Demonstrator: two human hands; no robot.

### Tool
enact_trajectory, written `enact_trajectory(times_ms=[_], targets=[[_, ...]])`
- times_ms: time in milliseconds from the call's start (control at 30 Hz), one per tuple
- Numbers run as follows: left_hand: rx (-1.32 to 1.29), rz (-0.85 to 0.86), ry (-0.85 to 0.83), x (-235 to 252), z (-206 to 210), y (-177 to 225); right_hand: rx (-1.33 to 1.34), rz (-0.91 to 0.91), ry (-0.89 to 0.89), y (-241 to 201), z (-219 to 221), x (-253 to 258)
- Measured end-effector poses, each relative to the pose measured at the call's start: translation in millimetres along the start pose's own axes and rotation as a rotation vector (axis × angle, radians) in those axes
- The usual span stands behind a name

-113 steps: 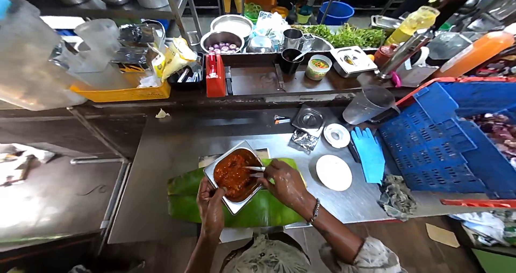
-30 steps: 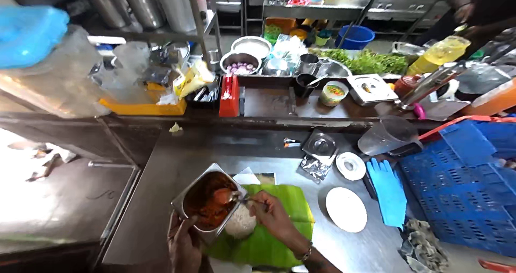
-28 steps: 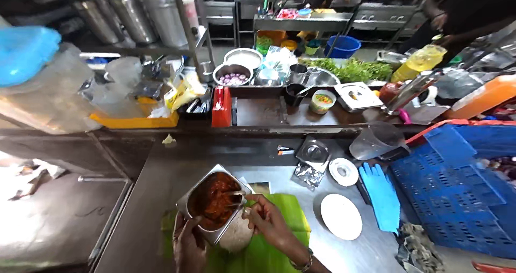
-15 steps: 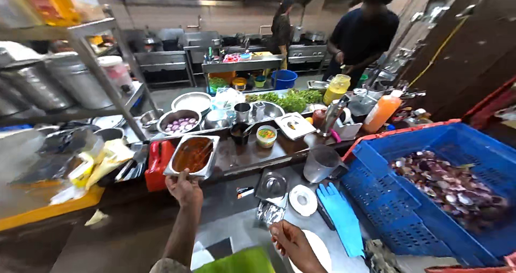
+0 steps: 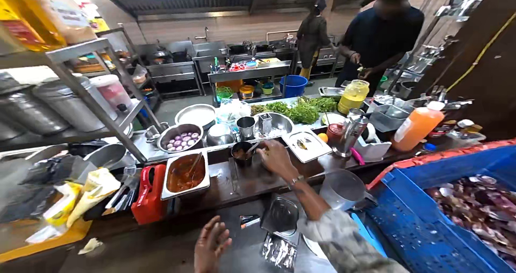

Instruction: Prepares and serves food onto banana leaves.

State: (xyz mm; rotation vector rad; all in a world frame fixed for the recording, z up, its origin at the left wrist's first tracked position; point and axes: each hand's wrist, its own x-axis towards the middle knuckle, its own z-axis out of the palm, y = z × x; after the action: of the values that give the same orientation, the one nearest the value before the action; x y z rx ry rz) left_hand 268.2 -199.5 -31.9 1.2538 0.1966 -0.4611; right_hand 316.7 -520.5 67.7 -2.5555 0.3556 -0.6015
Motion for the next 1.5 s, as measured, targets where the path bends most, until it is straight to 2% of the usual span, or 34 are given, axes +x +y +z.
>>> enact_trajectory(times_ms=[67,133,233,333,433,567,633,700,833,900,967,1033,1100,1333,1400,1500], targets=[[-0.006,-0.041,-0.055,-6,5,-6,-0.175,0.065,-0.134,4,23,70],[-0.018,-0.061,-0.088,-10,10,-8,-0.266,0.101,-0.292,1,43,113],[-0.011,-0.077,-0.127,-16,9,-6,-0.352,0.096,-0.448,-9,65,132],[0.009,-0.072,-0.169,-21,4,-4,-0.358,0.027,-0.434,-10,71,124],[-0.037,-0.025,-0.225,-20,-6,-7,-0.274,-0.082,-0.343,-22,51,85],[-0.213,0.065,-0.321,-23,-9,-13,-0.166,-0.168,-0.340,-69,8,-21],[-0.304,0.023,-0.379,-32,-9,-18,-0.087,-0.224,-0.357,-99,-3,-91],[-0.410,-0.067,-0.409,-48,-16,-29,-0.021,-0.246,-0.324,-114,5,-148],[-0.540,-0.146,-0.356,-83,-49,-60,0.037,-0.119,-0.250,-124,6,-241],[-0.580,-0.130,-0.334,-97,-66,-69,-0.023,0.021,-0.332,-131,5,-280],[-0.555,-0.079,-0.316,-108,-80,-74,-0.044,0.152,-0.494,-145,13,-313],[-0.523,-0.028,-0.282,-118,-92,-75,0.004,0.240,-0.632,-166,26,-333],[-0.520,-0.007,-0.270,-127,-104,-75,0.070,0.292,-0.675,-188,38,-345],[-0.662,-0.173,-0.178,-150,-144,-57,0.001,0.245,-0.482,-225,37,-358],[-0.659,-0.170,-0.205,-157,-151,-56,-0.002,0.188,-0.486,-234,46,-359],[-0.633,-0.124,-0.200,-159,-163,-46,0.139,0.084,-0.478,-240,59,-371]])
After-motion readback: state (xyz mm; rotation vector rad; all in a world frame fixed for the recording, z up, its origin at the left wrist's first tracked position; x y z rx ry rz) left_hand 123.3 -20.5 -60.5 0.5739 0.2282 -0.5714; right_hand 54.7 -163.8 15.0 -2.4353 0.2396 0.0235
